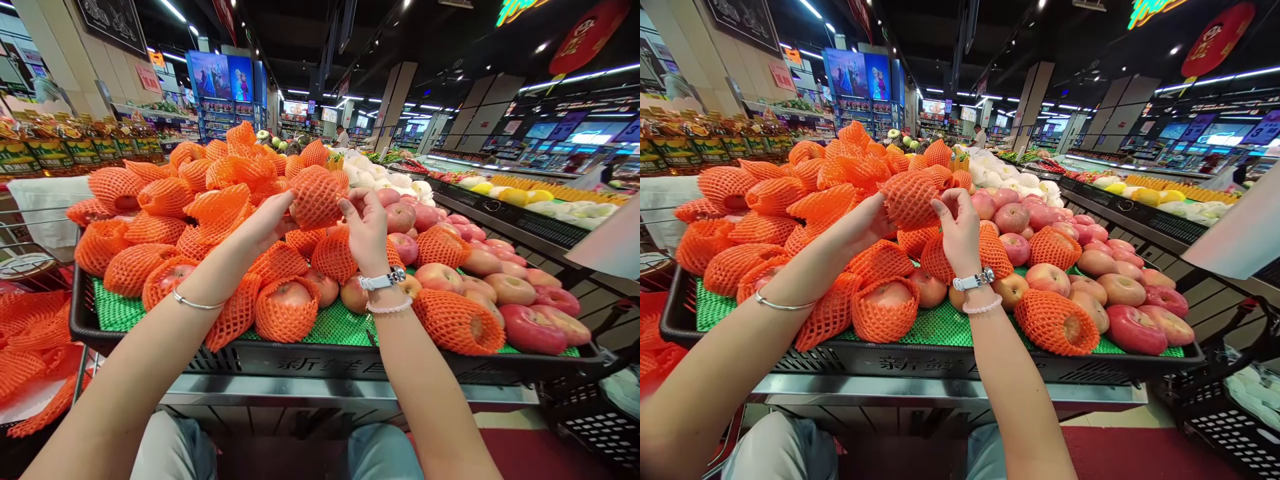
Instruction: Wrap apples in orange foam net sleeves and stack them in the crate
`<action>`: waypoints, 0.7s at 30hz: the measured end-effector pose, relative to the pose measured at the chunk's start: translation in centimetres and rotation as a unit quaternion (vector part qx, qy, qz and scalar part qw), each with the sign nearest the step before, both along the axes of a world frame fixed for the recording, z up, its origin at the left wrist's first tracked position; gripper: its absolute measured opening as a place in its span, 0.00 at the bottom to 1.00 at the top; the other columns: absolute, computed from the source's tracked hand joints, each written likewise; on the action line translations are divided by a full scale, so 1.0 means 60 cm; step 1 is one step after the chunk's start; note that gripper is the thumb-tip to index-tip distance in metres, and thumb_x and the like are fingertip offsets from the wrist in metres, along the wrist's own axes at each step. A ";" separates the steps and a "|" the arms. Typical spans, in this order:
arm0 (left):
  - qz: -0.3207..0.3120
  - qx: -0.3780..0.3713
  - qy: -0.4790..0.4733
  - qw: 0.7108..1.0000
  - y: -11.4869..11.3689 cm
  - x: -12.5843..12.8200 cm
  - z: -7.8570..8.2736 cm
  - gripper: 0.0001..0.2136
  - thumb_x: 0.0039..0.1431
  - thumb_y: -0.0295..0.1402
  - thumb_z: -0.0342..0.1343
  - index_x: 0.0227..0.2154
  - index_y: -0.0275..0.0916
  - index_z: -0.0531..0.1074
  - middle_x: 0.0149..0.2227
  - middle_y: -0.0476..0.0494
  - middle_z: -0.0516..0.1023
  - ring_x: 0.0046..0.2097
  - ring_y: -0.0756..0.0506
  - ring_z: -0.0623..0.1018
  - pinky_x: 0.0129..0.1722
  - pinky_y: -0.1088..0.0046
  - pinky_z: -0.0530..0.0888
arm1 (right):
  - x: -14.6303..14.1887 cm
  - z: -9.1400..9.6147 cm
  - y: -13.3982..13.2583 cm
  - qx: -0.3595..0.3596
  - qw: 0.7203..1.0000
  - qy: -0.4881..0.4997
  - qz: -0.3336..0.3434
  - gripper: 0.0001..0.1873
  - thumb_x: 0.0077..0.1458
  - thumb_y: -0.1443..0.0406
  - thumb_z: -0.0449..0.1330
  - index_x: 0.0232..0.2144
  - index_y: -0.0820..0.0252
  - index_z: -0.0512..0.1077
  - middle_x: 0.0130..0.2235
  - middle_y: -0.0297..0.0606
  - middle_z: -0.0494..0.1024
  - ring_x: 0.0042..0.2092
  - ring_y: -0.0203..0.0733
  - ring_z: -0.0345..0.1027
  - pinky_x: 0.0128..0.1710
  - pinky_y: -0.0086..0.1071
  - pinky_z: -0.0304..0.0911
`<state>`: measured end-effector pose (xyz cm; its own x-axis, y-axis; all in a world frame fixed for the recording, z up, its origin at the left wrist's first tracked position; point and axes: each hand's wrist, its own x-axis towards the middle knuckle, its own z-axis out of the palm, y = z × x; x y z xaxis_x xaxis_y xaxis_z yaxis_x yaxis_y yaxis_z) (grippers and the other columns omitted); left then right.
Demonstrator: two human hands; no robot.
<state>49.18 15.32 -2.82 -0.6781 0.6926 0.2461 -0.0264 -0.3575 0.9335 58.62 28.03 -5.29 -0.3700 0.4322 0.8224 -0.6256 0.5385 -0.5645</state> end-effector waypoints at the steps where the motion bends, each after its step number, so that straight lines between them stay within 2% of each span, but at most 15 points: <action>1: -0.008 -0.004 -0.014 1.000 0.000 0.001 0.000 0.09 0.60 0.39 0.57 0.35 0.37 0.74 0.31 0.45 0.80 0.36 0.48 0.80 0.37 0.74 0.79 | 0.002 0.001 -0.001 0.004 1.000 0.001 -0.006 0.20 0.53 0.47 0.62 0.30 0.55 0.65 0.30 0.29 0.68 0.32 0.33 0.64 0.34 0.30 0.63; 7: -0.032 0.022 -0.104 0.994 -0.004 0.006 0.007 0.10 0.61 0.40 0.57 0.37 0.38 0.72 0.33 0.45 0.80 0.35 0.48 0.80 0.36 0.73 0.80 | 0.008 0.004 -0.003 0.032 0.999 -0.031 -0.024 0.22 0.45 0.47 0.68 0.32 0.55 0.67 0.32 0.29 0.72 0.33 0.34 0.67 0.36 0.32 0.65; 11: -0.030 0.039 -0.159 0.986 -0.006 0.005 0.013 0.10 0.63 0.40 0.55 0.39 0.38 0.72 0.34 0.43 0.80 0.35 0.48 0.80 0.37 0.72 0.80 | 0.007 0.004 0.001 0.046 0.995 -0.092 -0.012 0.18 0.46 0.52 0.69 0.29 0.57 0.70 0.31 0.30 0.75 0.35 0.37 0.69 0.40 0.35 0.66; 16: -0.036 0.033 -0.176 0.983 -0.009 0.012 0.018 0.11 0.65 0.39 0.52 0.40 0.37 0.71 0.34 0.41 0.79 0.35 0.47 0.80 0.39 0.72 0.80 | 0.006 0.007 0.002 0.001 0.996 -0.076 -0.041 0.11 0.48 0.62 0.68 0.28 0.57 0.69 0.31 0.29 0.74 0.35 0.35 0.69 0.39 0.34 0.67; 19: -0.033 0.039 -0.166 0.985 -0.009 0.014 0.018 0.09 0.64 0.37 0.53 0.40 0.37 0.70 0.35 0.42 0.79 0.35 0.48 0.80 0.41 0.71 0.80 | 0.003 0.004 0.005 -0.036 0.996 -0.077 -0.040 0.13 0.47 0.60 0.68 0.30 0.55 0.67 0.35 0.31 0.74 0.39 0.36 0.70 0.40 0.33 0.69; 21: -0.019 0.040 -0.135 0.990 -0.007 0.013 0.016 0.08 0.63 0.35 0.54 0.40 0.37 0.68 0.36 0.43 0.78 0.36 0.48 0.80 0.42 0.69 0.80 | 0.002 0.001 0.003 -0.095 0.992 -0.085 0.012 0.18 0.48 0.54 0.66 0.36 0.53 0.65 0.41 0.33 0.74 0.42 0.37 0.70 0.43 0.34 0.70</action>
